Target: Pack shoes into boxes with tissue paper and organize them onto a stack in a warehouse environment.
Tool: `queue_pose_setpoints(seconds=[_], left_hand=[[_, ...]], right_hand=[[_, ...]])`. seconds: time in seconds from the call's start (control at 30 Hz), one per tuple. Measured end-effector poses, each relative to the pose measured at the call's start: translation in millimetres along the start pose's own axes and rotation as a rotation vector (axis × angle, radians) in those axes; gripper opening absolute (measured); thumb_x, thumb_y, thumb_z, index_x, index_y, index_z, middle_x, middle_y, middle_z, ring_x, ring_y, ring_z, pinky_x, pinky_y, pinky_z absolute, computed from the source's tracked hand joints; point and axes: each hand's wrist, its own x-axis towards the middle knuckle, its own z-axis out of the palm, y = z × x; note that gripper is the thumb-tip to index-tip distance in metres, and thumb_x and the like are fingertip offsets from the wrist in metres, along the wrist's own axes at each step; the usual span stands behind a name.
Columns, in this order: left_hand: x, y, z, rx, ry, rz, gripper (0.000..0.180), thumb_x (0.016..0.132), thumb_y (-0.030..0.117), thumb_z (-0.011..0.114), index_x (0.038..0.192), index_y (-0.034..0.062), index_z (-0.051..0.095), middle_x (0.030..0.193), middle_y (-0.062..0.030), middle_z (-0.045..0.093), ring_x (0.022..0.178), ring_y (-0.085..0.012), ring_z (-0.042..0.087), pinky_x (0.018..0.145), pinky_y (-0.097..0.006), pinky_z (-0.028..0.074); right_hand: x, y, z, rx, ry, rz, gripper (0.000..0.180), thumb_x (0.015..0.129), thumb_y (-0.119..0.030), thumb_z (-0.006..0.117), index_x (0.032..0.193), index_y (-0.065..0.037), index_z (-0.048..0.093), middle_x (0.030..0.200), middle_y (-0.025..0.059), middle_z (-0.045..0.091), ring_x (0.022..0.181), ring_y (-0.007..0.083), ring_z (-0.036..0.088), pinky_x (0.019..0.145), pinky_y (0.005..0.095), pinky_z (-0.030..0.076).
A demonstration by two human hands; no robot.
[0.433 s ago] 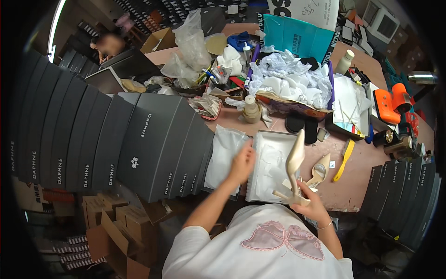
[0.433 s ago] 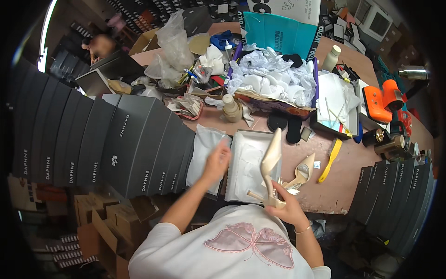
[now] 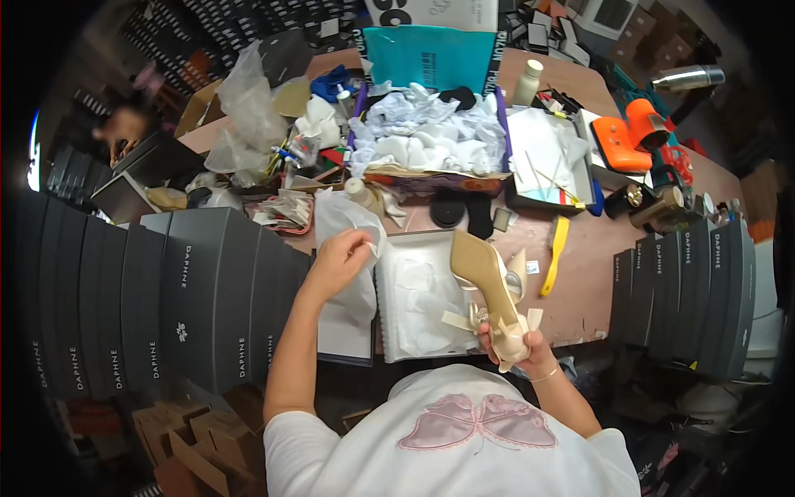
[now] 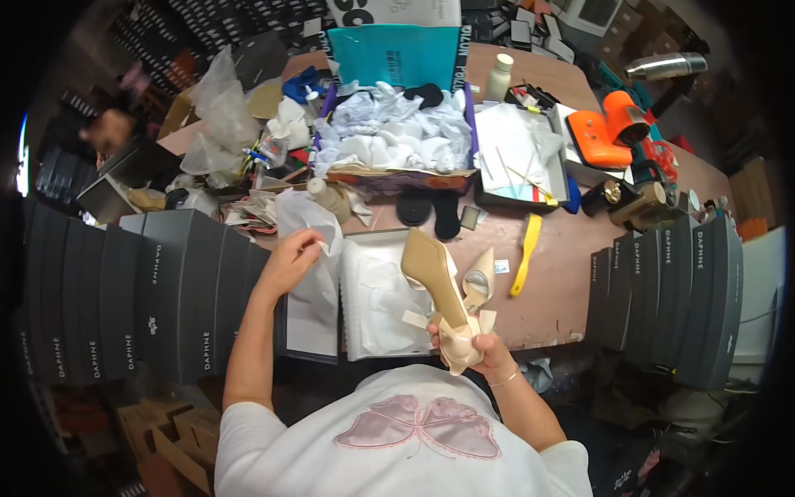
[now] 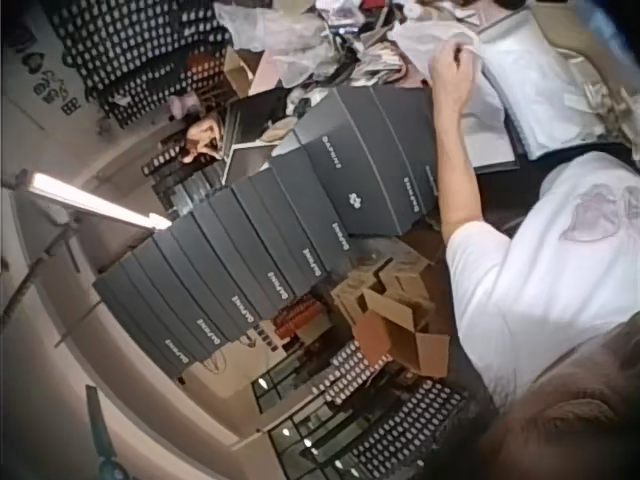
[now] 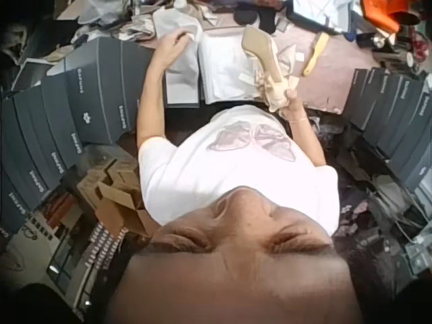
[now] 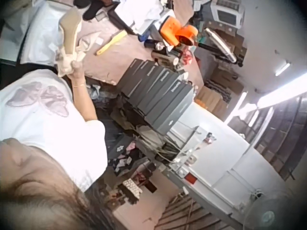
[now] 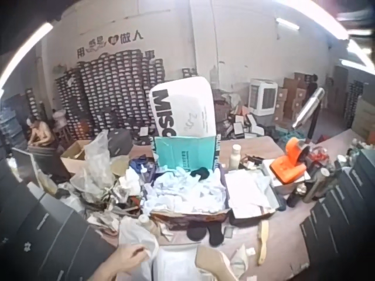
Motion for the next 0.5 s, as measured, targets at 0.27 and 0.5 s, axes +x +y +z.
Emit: queue_pose_setpoints(seconds=[0.27, 0.5], left_hand=[[-54.5, 49.2, 34.0, 0.625, 0.107, 0.130, 0.014, 0.076, 0.012, 0.064, 0.071, 0.0023, 0.055, 0.073, -0.0127, 0.055, 0.070, -0.0322, 0.058, 0.061, -0.041, 0.047], [-105.5, 28.9, 2.0, 0.640, -0.010, 0.245, 0.038, 0.072, -0.001, 0.058, 0.111, 0.0035, 0.057, 0.101, -0.0119, 0.058, 0.087, -0.0314, 0.060, 0.072, -0.040, 0.050]], right_hand=[[-0.6, 2.9, -32.9, 0.319, -0.281, 0.015, 0.082, 0.072, -0.037, 0.074, 0.135, -0.001, 0.037, 0.121, 0.0199, 0.051, 0.100, 0.0263, 0.057, 0.063, 0.0329, 0.055], [-4.9, 6.2, 35.5, -0.065, -0.349, 0.260, 0.083, 0.070, -0.034, 0.074, 0.134, 0.005, 0.037, 0.115, 0.0199, 0.057, 0.096, 0.0263, 0.062, 0.083, 0.0366, 0.052]])
